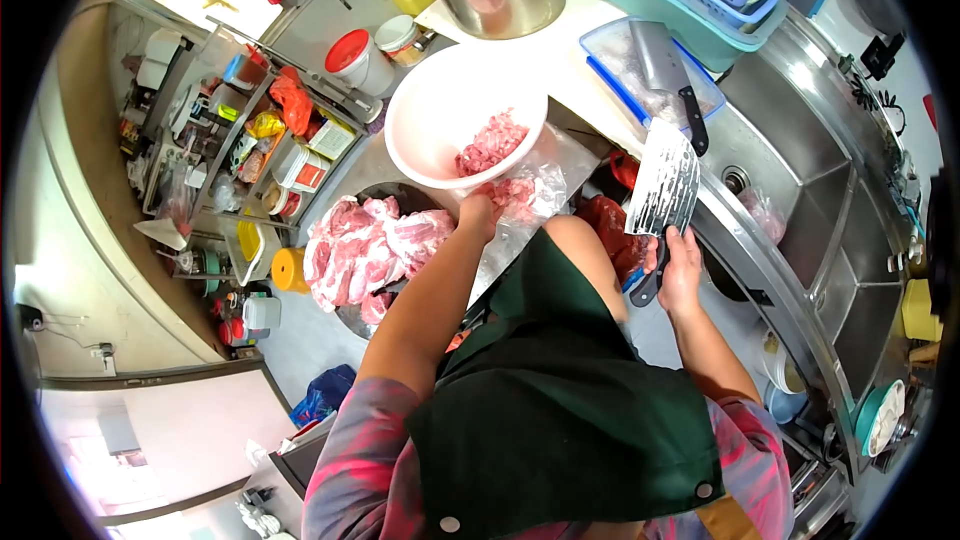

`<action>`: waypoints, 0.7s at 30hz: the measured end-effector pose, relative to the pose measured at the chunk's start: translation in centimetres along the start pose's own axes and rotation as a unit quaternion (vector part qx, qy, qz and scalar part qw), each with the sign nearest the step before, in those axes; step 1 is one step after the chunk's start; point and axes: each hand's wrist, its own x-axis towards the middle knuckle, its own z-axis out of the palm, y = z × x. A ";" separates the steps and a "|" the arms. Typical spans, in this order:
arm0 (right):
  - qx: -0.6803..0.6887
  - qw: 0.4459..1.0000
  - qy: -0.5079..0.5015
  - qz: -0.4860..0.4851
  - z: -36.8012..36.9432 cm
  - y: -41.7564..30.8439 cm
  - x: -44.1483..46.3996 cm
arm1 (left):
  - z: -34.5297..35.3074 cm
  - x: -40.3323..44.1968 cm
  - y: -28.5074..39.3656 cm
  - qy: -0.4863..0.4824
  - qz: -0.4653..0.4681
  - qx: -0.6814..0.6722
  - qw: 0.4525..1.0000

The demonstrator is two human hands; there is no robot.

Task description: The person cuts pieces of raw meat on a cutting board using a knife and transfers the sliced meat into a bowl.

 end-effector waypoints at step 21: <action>0.006 1.000 -0.028 -0.005 2.4 -0.8 -1.2 | -0.8 -4.9 -0.1 -0.058 0.269 0.684 0.676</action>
